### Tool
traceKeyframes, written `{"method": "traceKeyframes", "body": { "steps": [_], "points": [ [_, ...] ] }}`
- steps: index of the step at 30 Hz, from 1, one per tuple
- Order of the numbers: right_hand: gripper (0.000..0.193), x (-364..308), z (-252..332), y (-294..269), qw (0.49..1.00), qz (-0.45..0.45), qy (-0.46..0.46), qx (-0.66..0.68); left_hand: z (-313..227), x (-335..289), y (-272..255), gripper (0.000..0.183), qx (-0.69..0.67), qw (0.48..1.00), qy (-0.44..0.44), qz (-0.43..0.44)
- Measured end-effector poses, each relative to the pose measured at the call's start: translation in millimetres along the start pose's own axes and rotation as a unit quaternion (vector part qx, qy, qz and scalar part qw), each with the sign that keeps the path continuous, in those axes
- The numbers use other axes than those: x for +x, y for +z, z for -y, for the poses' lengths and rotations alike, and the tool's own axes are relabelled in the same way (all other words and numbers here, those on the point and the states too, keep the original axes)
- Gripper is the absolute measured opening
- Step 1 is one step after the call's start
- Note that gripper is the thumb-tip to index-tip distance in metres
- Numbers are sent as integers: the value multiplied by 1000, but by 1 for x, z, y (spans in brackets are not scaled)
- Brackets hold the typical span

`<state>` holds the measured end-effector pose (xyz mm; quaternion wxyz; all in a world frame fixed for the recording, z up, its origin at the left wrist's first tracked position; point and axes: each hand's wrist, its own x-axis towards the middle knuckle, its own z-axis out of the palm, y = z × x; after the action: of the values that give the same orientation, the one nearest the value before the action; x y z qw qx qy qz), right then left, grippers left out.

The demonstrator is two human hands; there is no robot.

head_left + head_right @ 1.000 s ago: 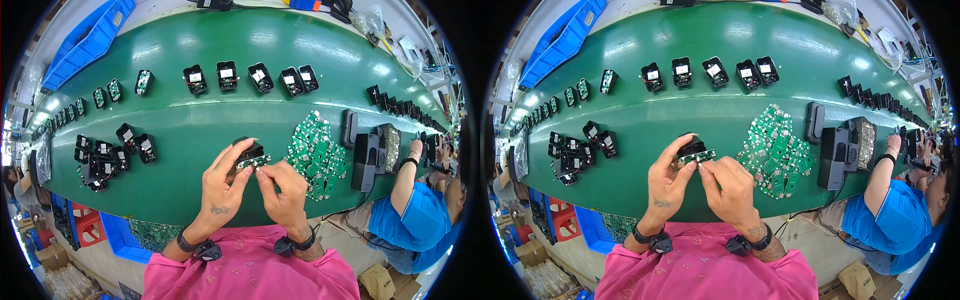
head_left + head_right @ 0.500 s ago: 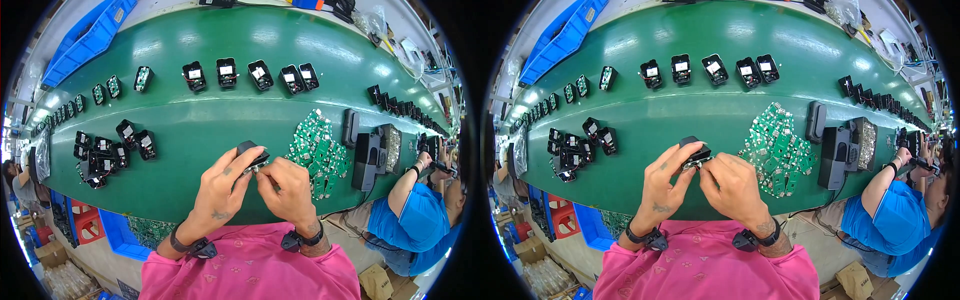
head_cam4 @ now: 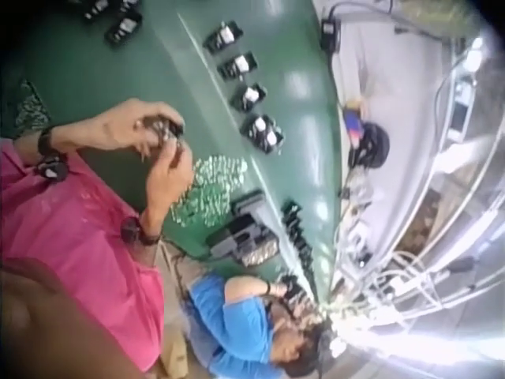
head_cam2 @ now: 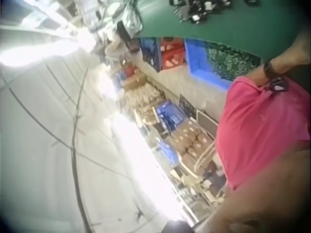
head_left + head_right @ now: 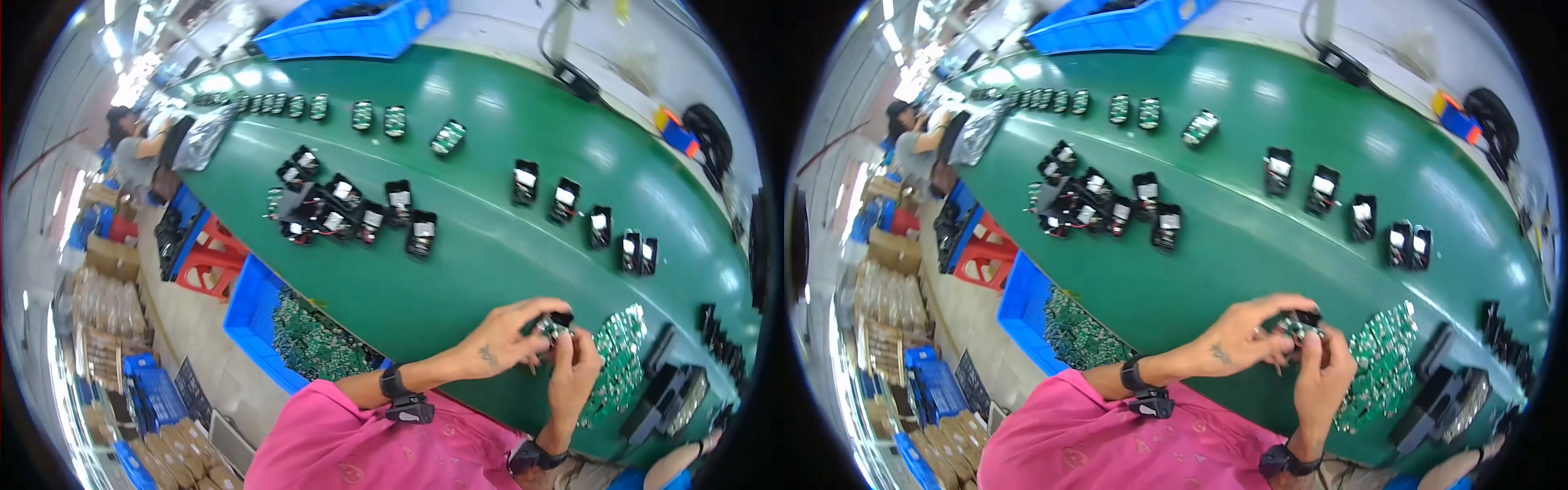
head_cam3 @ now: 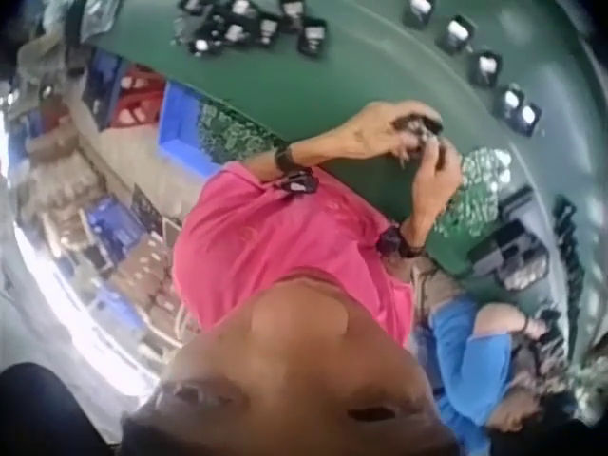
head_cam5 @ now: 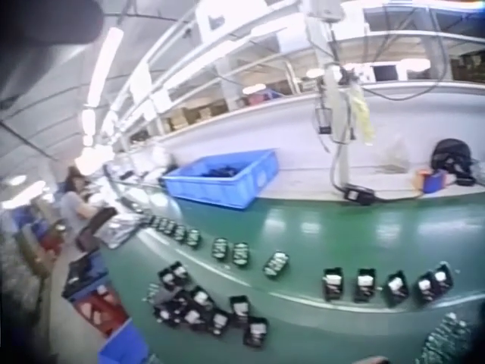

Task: Manually fitting circuit boards into black plastic housings on a factory conveyor belt.

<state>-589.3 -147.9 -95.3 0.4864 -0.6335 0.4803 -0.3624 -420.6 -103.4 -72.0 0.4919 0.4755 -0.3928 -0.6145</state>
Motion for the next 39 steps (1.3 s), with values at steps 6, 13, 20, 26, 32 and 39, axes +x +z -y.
{"method": "traceKeyframes", "body": {
  "steps": [6, 13, 20, 26, 32, 39],
  "points": [
    [10, -7, 3, 4, 1000, -7, 15, 27, 0, -2, -10, 65, 136, 985, 103, -22],
    [23, -4, -3, 4, 987, -3, 14, 163, 6, 1, -9, 61, 199, 955, 216, -47],
    [31, -2, 3, -12, 994, 91, -52, 6, 17, 4, 1, 51, 230, 950, 194, -77],
    [30, -13, 22, -10, 998, 25, -32, -39, 19, 11, 8, 52, 207, 940, 258, -83],
    [21, -1, 31, 7, 984, -8, -151, -92, 2, -1, -3, 50, 203, 950, 214, -104],
    [16, -3, 28, 0, 987, -19, -105, -123, -2, -3, 5, 36, 1, 995, 76, -57]
  ]
}}
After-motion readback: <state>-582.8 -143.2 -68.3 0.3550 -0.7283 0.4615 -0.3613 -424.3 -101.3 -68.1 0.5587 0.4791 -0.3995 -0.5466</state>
